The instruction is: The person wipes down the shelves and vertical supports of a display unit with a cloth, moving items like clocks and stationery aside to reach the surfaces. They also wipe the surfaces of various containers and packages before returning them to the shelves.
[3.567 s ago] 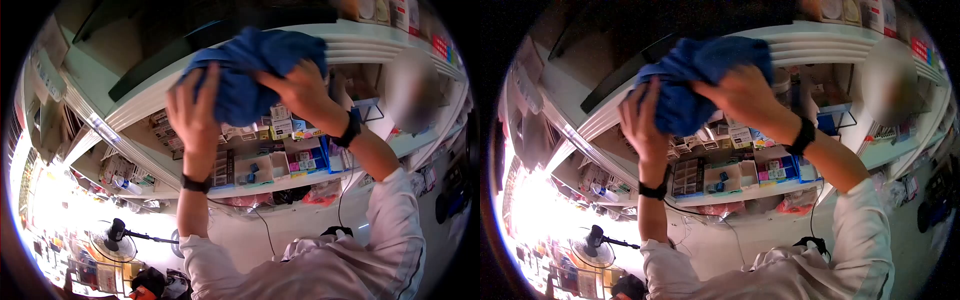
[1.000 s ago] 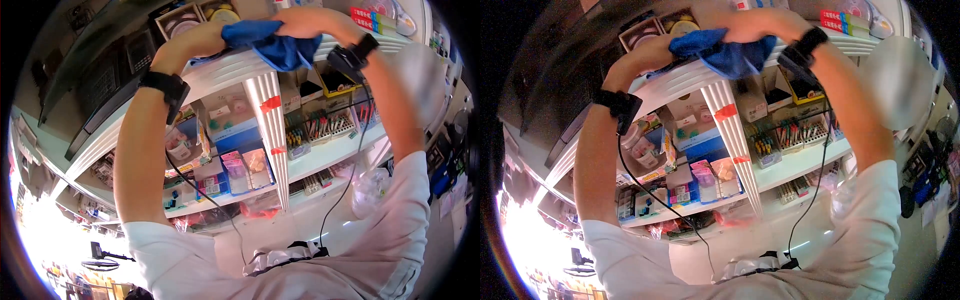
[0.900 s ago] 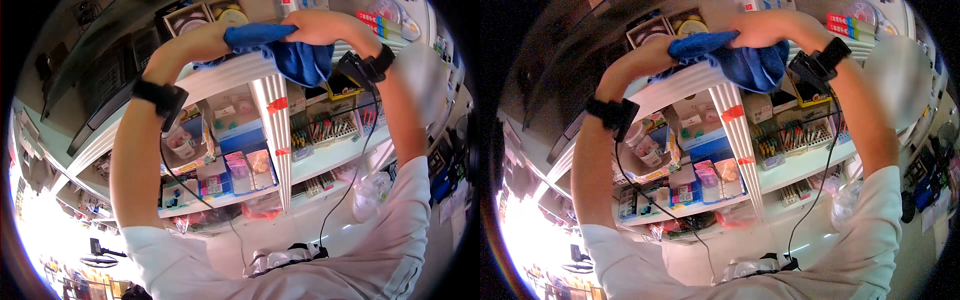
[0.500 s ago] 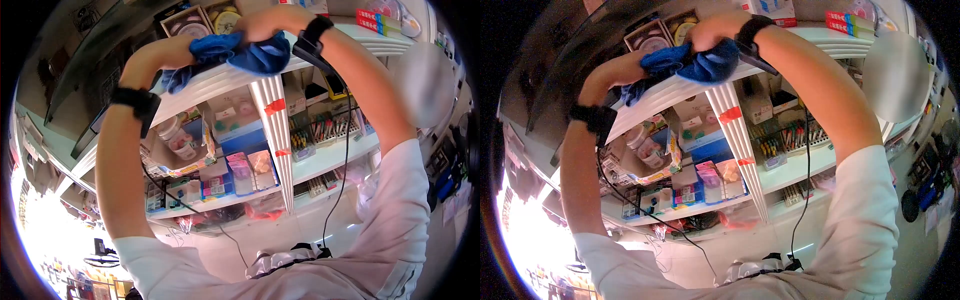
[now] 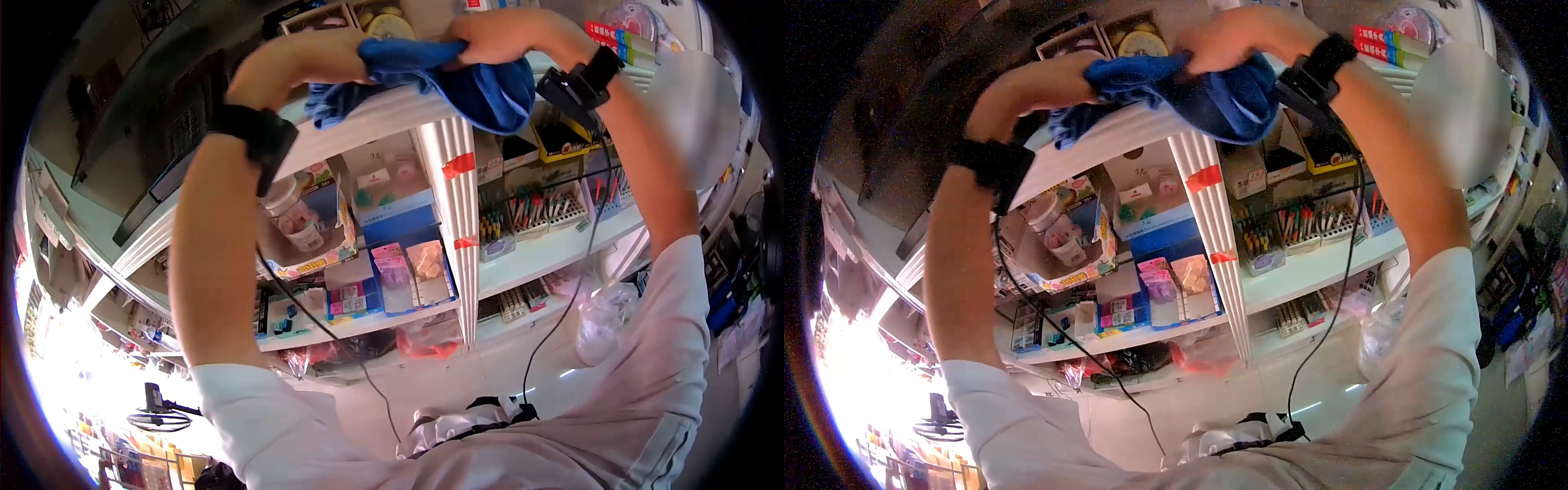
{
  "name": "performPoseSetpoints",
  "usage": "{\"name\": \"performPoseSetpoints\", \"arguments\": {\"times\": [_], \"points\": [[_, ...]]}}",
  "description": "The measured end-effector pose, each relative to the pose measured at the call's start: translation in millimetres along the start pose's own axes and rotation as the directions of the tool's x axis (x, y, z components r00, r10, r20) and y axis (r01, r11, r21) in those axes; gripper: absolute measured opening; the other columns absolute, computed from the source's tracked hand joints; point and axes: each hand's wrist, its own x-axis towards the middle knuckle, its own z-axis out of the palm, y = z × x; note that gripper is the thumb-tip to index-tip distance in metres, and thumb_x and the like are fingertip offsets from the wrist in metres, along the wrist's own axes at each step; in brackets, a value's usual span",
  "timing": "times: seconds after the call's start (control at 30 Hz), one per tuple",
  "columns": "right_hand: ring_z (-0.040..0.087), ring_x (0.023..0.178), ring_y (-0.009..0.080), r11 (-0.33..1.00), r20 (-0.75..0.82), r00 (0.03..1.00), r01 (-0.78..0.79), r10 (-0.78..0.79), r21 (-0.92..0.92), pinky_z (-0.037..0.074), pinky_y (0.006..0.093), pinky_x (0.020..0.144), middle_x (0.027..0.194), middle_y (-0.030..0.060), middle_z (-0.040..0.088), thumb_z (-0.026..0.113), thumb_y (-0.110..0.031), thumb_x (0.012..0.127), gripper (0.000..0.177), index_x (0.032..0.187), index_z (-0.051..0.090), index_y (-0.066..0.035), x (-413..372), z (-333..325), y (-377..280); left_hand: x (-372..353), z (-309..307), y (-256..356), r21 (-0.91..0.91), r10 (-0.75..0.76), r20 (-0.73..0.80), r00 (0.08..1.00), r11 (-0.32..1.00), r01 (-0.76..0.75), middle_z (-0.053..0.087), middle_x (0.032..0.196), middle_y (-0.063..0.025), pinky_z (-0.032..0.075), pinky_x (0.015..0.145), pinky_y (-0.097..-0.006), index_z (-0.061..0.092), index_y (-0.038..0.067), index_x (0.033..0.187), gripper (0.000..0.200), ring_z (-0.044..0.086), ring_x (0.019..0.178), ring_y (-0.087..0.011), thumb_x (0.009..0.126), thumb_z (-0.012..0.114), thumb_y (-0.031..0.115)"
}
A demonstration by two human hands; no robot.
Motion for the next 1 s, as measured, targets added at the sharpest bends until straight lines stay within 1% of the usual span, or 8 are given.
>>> {"name": "performPoseSetpoints", "arguments": {"times": [0.2,0.27,0.3,0.4,0.63,0.7,0.83,1.0], "points": [[0.065,0.08,0.0346,1.0,0.122,0.992,-0.018,0.02,-0.012,0.047,0.044,0.068,0.094,0.0219,0.07,0.058,-0.036,0.089,0.042,0.105,0.066,0.002,34.6,-0.5,-14.2,-17.8,0.4,-14.3,-0.034,-0.042,-0.025,0.999,0.999,0.042,0.068,0.103,-0.0142,0.049,0.085,-0.0383,0.067,0.01,0.113,0.032,0.063,0.093,-0.028,0.082,0.072,0.014],[0.063,0.077,0.0355,0.99,-0.019,0.995,0.103,-0.102,0.093,0.046,0.0438,0.066,0.094,0.0221,0.07,0.055,-0.031,0.089,0.038,0.105,0.066,0.002,56.0,21.2,12.3,0.5,7.3,-24.8,-0.029,-0.023,-0.017,1.0,0.999,0.022,0.068,0.105,-0.0154,0.049,0.085,-0.0399,0.066,0.009,0.114,0.034,0.063,0.094,-0.0299,0.081,0.073,0.015],[0.063,0.078,0.0366,0.998,-0.08,0.995,0.056,-0.053,0.033,0.046,0.0445,0.067,0.095,0.0225,0.07,0.053,-0.024,0.088,0.033,0.105,0.066,0.002,54.9,24.4,16.8,31.5,22.4,-61.0,0.192,0.196,-0.145,0.97,0.967,-0.167,0.07,0.101,-0.014,0.049,0.087,-0.0374,0.062,0.009,0.121,0.034,0.064,0.089,-0.0256,0.087,0.066,0.013],[0.063,0.082,0.0375,0.985,0.021,0.986,-0.168,0.168,0.046,0.045,0.0459,0.07,0.099,0.0229,0.069,0.051,-0.019,0.086,0.032,0.106,0.066,0.001,28.0,15.0,28.2,64.2,32.2,-29.0,0.244,-0.012,-0.094,0.995,0.969,0.035,0.07,0.101,-0.0172,0.049,0.086,-0.0385,0.064,0.008,0.117,0.029,0.064,0.089,-0.0288,0.089,0.063,0.016],[0.064,0.098,0.0386,0.987,-0.052,0.988,-0.151,0.148,-0.055,0.049,0.0448,0.08,0.111,0.0219,0.068,0.051,-0.018,0.085,0.037,0.115,0.066,-0.002,-14.5,17.1,59.8,56.2,28.7,27.7,0.128,0.218,-0.211,0.953,0.973,-0.194,0.07,0.099,-0.0152,0.047,0.084,-0.0357,0.064,0.006,0.111,0.026,0.064,0.087,-0.0266,0.086,0.061,0.012],[0.064,0.099,0.0385,0.99,-0.059,0.99,-0.134,0.132,-0.033,0.049,0.0447,0.08,0.112,0.0212,0.068,0.051,-0.018,0.086,0.037,0.116,0.066,-0.003,-25.6,9.4,45.3,54.1,21.5,16.1,-0.062,0.063,-0.131,0.989,0.996,-0.072,0.069,0.101,-0.0106,0.046,0.086,-0.0335,0.064,0.007,0.115,0.032,0.063,0.086,-0.0238,0.083,0.065,0.012],[0.064,0.1,0.0383,0.995,-0.085,0.991,-0.099,0.101,0.028,0.049,0.0446,0.08,0.114,0.0199,0.067,0.051,-0.019,0.086,0.037,0.117,0.065,-0.004,-5.9,11.6,31.8,36.4,-5.3,12.7,0.158,-0.038,0.075,0.996,0.987,0.026,0.07,0.099,-0.0101,0.048,0.084,-0.0356,0.064,0.007,0.115,0.034,0.063,0.086,-0.0235,0.082,0.068,0.015],[0.064,0.101,0.0381,0.984,-0.101,0.979,-0.175,0.177,0.029,0.049,0.0444,0.08,0.117,0.0181,0.067,0.051,-0.019,0.087,0.038,0.119,0.065,-0.006,10.4,20.5,42.3,53.3,5.2,71.0,-0.006,-0.243,-0.077,0.967,0.97,0.243,0.071,0.099,-0.0129,0.048,0.084,-0.0347,0.066,0.005,0.111,0.028,0.064,0.085,-0.0229,0.084,0.061,0.01]]}}
